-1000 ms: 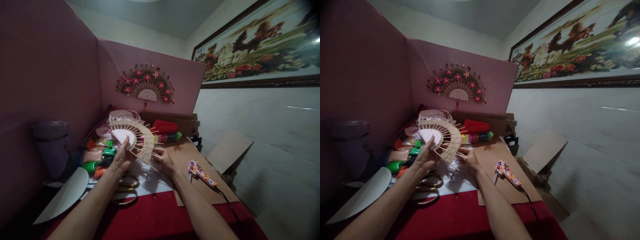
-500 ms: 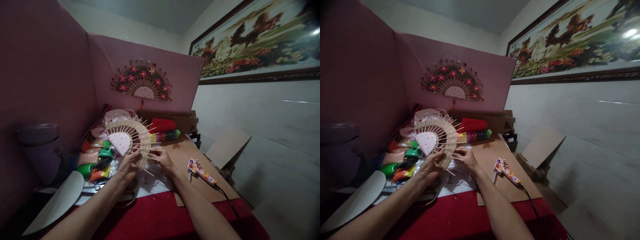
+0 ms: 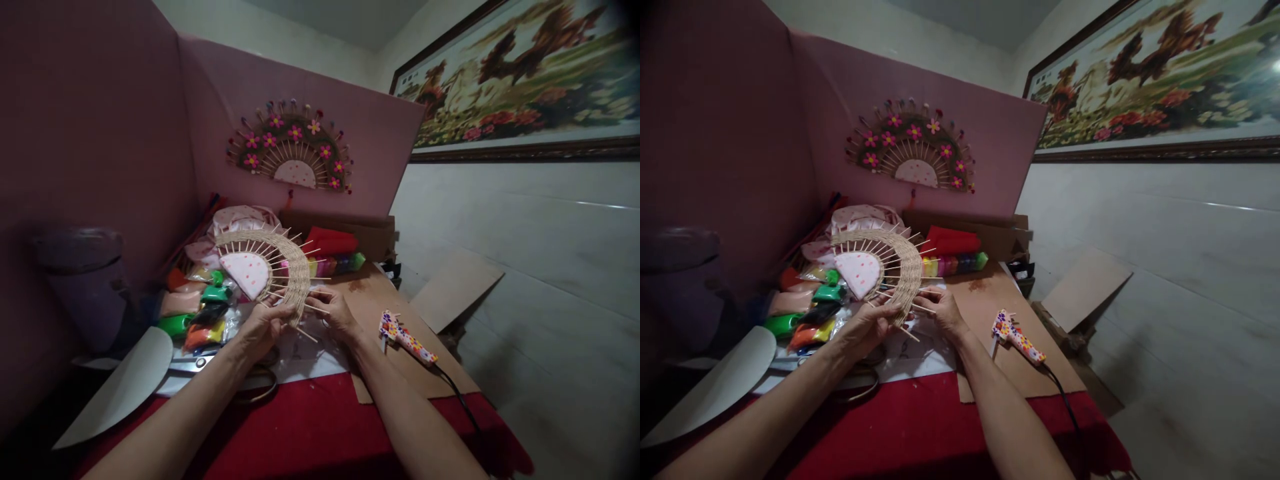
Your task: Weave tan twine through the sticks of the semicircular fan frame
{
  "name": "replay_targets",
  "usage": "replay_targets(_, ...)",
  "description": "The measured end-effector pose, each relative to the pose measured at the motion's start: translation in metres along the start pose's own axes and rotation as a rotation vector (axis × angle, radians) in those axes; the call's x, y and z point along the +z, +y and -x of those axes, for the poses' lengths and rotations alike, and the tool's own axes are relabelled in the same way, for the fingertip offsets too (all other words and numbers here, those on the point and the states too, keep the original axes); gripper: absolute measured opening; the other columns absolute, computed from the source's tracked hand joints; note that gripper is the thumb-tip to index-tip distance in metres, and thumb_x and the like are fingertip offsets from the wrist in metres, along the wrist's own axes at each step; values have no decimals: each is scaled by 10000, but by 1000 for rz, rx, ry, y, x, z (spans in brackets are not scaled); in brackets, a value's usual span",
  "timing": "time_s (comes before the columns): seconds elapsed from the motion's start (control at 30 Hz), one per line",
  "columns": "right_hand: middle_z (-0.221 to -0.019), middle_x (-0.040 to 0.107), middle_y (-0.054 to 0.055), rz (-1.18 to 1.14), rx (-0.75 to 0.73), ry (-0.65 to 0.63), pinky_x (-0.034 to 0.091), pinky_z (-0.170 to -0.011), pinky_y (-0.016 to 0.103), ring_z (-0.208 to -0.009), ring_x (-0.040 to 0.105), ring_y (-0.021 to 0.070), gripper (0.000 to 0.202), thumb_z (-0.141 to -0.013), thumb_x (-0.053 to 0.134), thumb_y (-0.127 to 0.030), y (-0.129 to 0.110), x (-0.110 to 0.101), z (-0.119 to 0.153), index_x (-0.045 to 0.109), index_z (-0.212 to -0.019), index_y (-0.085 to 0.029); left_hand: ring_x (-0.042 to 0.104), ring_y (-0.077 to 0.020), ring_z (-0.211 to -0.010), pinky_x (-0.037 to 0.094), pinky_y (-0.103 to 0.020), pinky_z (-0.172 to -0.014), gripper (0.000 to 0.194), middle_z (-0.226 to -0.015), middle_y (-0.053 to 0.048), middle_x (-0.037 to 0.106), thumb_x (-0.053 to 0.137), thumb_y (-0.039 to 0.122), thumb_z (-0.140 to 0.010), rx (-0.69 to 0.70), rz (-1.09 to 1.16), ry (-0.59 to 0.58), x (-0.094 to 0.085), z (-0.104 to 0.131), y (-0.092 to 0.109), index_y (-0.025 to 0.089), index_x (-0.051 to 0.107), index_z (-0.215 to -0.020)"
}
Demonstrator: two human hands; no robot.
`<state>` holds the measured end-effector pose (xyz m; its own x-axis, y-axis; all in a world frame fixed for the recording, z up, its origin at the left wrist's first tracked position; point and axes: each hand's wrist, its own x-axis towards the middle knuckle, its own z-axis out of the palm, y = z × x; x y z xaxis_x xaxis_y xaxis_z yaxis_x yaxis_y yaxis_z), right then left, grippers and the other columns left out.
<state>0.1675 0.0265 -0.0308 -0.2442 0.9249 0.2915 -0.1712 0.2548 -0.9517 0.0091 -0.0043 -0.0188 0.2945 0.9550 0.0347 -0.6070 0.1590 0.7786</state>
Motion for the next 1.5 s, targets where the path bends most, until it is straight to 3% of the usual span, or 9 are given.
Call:
replay_targets(0.1, -738, 617, 8, 2, -3, -15, 341, -510, 217, -560, 492, 89, 237, -644, 707, -368, 1, 0, 0, 662, -754, -163, 640, -174, -599, 524, -280, -524, 386, -841, -85, 685, 654, 32, -611, -6, -41, 14, 0, -1, -3, 134, 587, -977)
replay_targets(0.27, -682, 592, -3, 48, -11, -11, 253, -448, 196, -495, 394, 56, 241, -647, 703, -361, -1, 2, 2, 659, -753, -148, 612, -138, -539, 517, -255, -509, 320, -777, -69, 679, 627, 7, -594, -12, -35, 74, 2, -2, -5, 108, 593, -895)
replay_targets(0.57, -696, 591, 6, 64, -37, -15, 296, -485, 205, -549, 436, 77, 226, -660, 692, -356, 3, 2, 1, 661, -743, -148, 610, -151, -551, 523, -281, -539, 157, -682, -59, 660, 581, 121, -663, -55, 2, 75, 4, 1, -4, 87, 618, -812)
replay_targets(0.8, -669, 574, -5, 69, -36, -21, 285, -456, 201, -513, 412, 65, 249, -641, 701, -383, -1, 4, 2, 659, -713, -149, 575, -122, -487, 498, -247, -491, 182, -644, -48, 648, 592, 36, -608, -47, -7, 116, 5, -2, -9, 75, 612, -785)
replay_targets(0.93, -696, 594, 8, 94, -34, -11, 285, -452, 195, -527, 425, 69, 250, -649, 697, -376, -2, 5, 3, 661, -730, -142, 598, -151, -528, 505, -270, -520, 187, -640, -67, 649, 535, 44, -617, -82, 20, 85, 4, -1, -6, 76, 611, -785)
replay_targets(1.1, -686, 603, 10, 100, -38, -16, 307, -469, 196, -542, 444, 76, 232, -662, 690, -359, -2, 5, 3, 660, -731, -140, 600, -157, -527, 504, -279, -531, 159, -634, -80, 647, 550, 185, -716, -97, 43, 73, 5, 3, -5, 78, 619, -810)
replay_targets(1.3, -724, 613, 18, 94, -18, -21, 322, -468, 198, -556, 462, 86, 257, -653, 696, -372, 2, 3, 2, 665, -772, -147, 580, -128, -518, 489, -251, -532, 199, -638, -59, 643, 603, 57, -611, -37, -6, 64, 6, 1, -9, 83, 602, -809)
replay_targets(1.5, -663, 577, 2, 63, -39, -4, 339, -490, 213, -527, 446, 81, 226, -663, 687, -369, -1, 3, 2, 645, -699, -150, 566, -143, -535, 438, -242, -459, 169, -637, -44, 609, 529, 174, -635, -180, -61, -29, 2, 3, 0, 122, 576, -790)
